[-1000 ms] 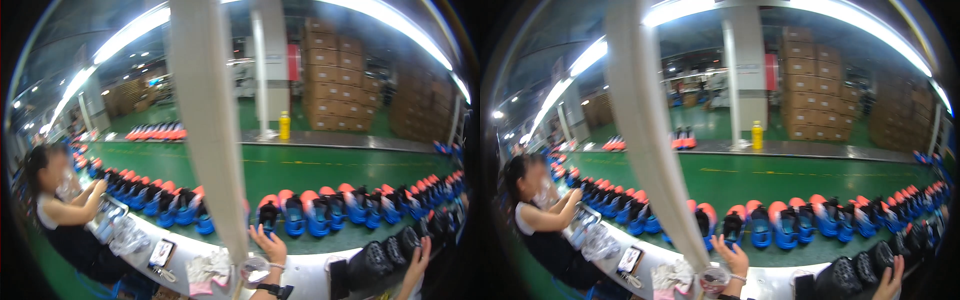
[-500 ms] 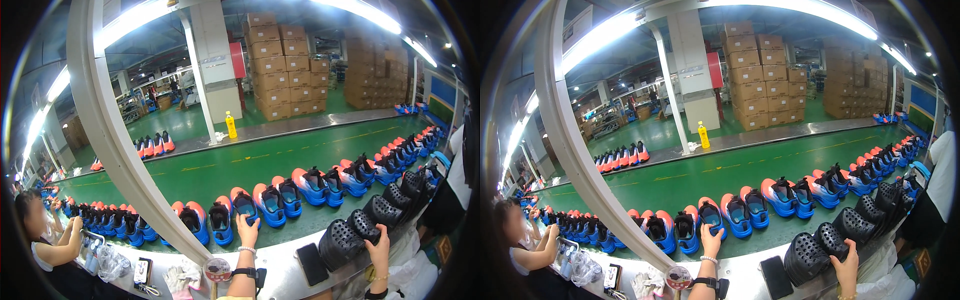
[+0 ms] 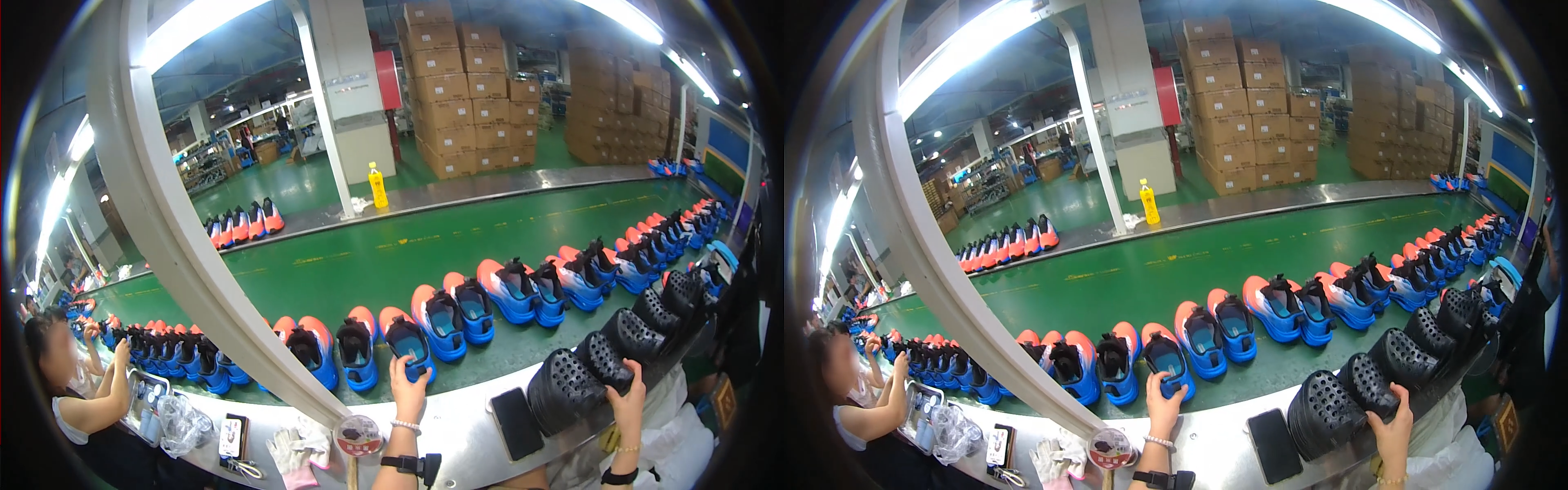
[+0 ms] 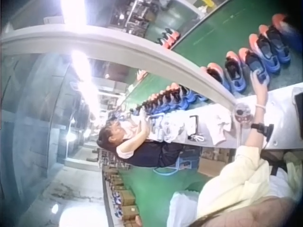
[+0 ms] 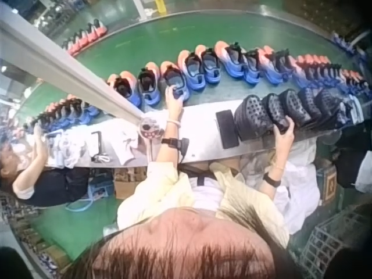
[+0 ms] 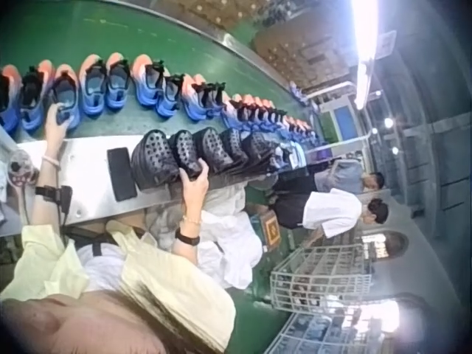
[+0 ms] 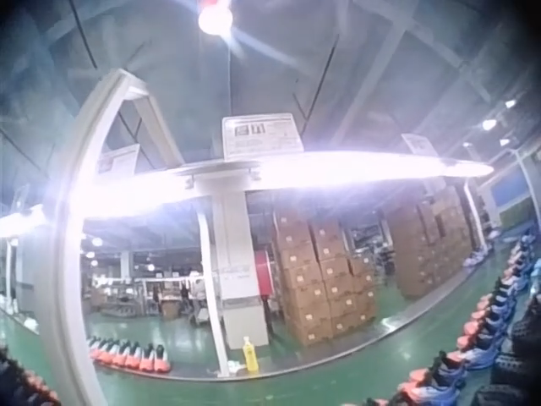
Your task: Assemble shoe uppers and soles on a factory assembly line.
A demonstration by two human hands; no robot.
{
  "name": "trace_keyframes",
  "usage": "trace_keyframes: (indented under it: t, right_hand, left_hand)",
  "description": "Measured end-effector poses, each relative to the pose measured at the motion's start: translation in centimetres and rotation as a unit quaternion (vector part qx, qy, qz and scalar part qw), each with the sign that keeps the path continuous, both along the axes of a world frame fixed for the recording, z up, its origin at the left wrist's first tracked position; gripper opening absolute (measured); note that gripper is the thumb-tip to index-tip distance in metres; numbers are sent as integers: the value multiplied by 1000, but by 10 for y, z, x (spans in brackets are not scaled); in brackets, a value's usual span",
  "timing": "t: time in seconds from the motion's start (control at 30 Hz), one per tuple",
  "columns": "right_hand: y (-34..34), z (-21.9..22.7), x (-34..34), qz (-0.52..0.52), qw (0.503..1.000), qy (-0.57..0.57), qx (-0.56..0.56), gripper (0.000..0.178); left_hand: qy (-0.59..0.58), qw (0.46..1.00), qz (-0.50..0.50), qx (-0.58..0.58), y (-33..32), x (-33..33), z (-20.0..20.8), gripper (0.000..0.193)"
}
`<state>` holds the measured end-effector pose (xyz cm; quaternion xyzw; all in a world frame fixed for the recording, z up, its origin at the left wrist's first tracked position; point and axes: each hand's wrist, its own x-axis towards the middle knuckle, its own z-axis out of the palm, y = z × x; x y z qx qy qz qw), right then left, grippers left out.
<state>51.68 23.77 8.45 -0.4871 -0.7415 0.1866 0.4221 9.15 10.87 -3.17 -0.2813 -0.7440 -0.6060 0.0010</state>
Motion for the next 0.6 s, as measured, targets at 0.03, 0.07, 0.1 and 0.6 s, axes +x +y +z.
trace_keyframes:
  t: [0.03, 0.07, 0.1, 0.6]
  right_hand:
    - [0, 1, 2, -6, 1000, 13, 6, 68]
    - [-1, 9, 4, -12, 999, 31, 9, 68]
    - [-2, 21, 2, -17, 999, 48, 13, 67]
    - [-53, 68, -366, 321, 905, -273, 59, 38]
  left_hand:
    - [1, 1000, 1, -8, -2, 2, 2, 46]
    - [10, 1000, 1, -9, -1, 1, 3, 46]
    - [18, 1000, 2, -8, -1, 1, 4, 45]
    - [-8, 1000, 18, 7, 6, 17, 11, 38]
